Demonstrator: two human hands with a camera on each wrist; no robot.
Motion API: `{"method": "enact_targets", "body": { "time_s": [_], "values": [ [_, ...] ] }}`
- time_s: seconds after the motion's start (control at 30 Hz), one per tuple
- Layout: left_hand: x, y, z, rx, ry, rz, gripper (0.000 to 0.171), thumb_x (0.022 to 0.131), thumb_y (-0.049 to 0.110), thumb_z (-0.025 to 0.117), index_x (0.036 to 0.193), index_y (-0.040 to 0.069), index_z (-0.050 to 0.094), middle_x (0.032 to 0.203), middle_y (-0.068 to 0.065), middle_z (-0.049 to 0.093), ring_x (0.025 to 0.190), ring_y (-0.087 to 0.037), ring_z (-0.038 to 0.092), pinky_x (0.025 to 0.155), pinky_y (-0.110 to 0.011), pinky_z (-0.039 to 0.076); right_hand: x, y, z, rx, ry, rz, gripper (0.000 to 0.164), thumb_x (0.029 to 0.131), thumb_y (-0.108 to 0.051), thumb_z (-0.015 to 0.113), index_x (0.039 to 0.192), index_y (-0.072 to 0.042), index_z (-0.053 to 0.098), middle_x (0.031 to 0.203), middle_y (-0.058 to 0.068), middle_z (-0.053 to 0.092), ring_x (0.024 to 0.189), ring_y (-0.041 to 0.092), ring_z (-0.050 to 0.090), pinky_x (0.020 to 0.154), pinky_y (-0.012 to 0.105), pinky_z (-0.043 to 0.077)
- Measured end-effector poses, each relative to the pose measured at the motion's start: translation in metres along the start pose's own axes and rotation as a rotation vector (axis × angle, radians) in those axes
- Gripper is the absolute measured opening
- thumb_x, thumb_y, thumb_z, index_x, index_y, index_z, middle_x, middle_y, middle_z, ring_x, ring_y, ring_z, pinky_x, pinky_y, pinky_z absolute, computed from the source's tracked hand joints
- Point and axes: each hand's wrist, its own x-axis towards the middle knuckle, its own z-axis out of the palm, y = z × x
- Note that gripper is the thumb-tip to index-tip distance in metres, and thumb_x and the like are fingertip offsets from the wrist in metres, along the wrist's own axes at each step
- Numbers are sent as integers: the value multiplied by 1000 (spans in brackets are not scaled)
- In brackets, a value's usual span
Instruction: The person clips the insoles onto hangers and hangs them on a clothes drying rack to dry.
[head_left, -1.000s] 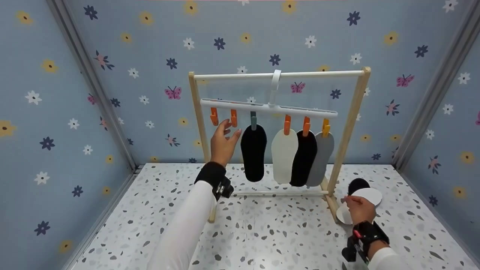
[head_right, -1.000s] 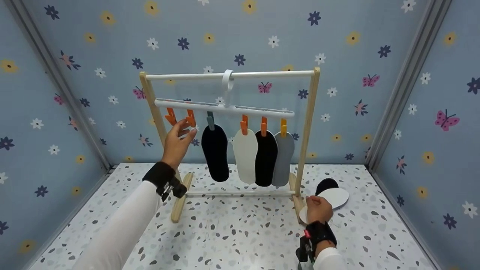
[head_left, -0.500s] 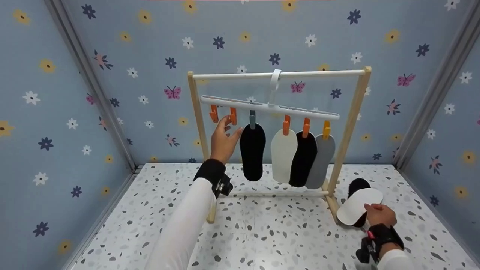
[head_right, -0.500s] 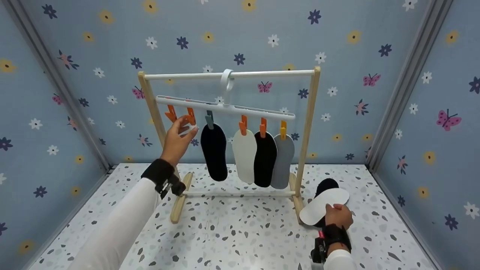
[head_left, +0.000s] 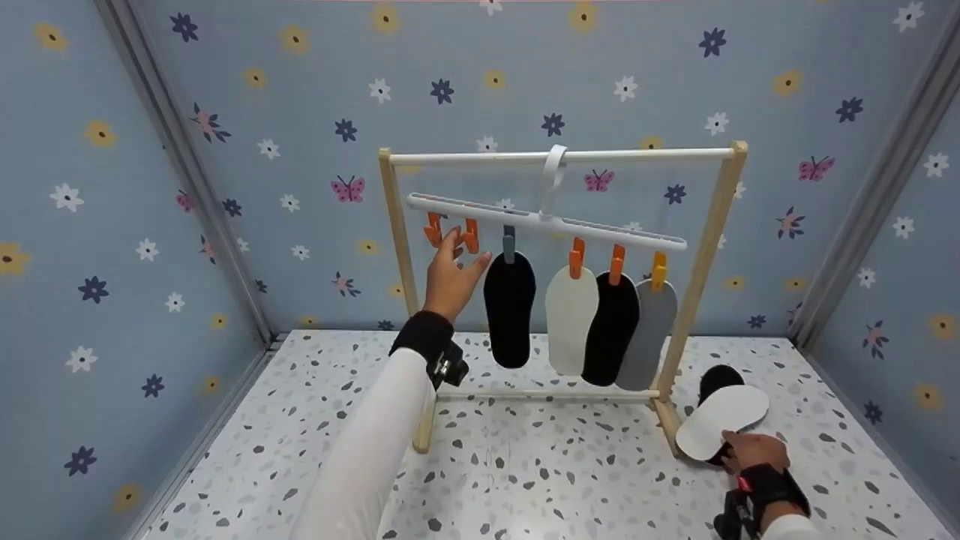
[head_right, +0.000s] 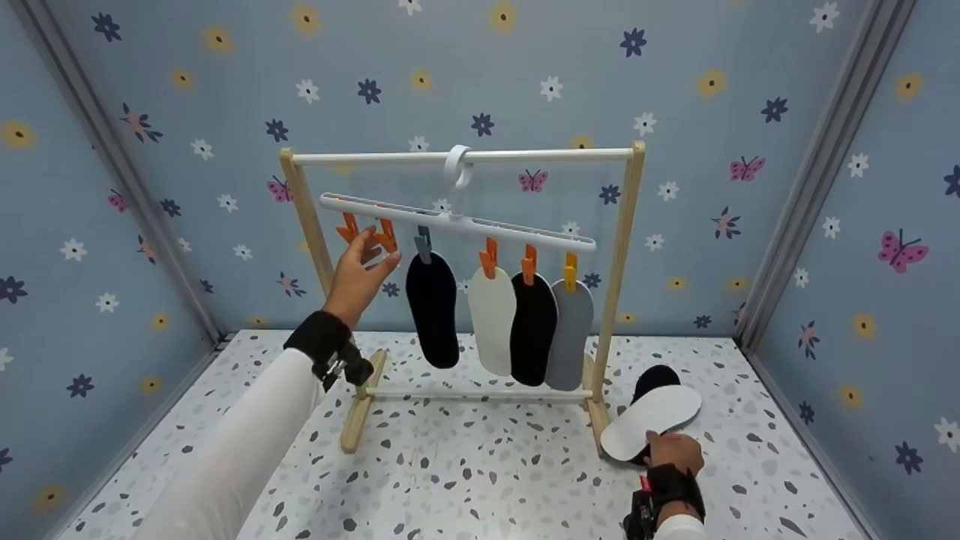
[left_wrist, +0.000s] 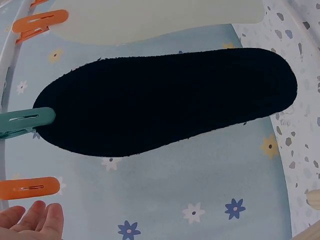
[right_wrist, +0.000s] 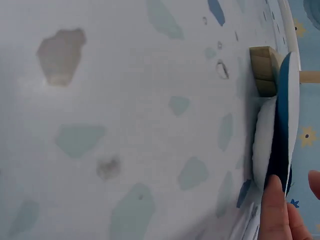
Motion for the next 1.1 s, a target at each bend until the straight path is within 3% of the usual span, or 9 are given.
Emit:
{"method": "enact_targets", "body": {
  "time_s": [0.27,0.43,0.53,0.77,1.1],
  "values": [
    [8,4,3,-14,-25,6,68,94,24,58,150,8,22,151,-12,33,138,-24,34,112,-36,31,9,1,3,37,-20,33,38,81,-14,64,106,14,59,53,-9,54,43,8,57,48,24,51],
    [10,3,7,-38,-26,9,67,95,21,57,150,6,20,151,-12,32,137,-24,35,112,-38,31,8,-1,4,18,20,38,32,79,-10,66,101,13,61,63,3,59,42,8,55,47,24,49],
    [11,2,8,-40,-22,11,66,95,20,56,150,6,21,150,-12,34,137,-25,36,112,-39,31,7,0,4,7,39,19,29,78,-8,66,98,13,62,64,5,59,41,8,55,46,23,48],
    [13,3,9,-46,0,10,59,96,19,55,147,8,28,143,-14,44,132,-25,41,110,-39,33,5,1,4,35,41,-10,20,77,-7,66,86,11,63,53,-5,54,39,6,54,45,22,47],
    [15,3,4,-96,21,-32,46,102,23,40,147,11,33,142,-12,45,129,-24,44,108,-41,35,3,4,6,-31,56,-154,27,81,-8,60,91,17,62,48,-8,55,36,2,52,43,22,44]
  ]
}}
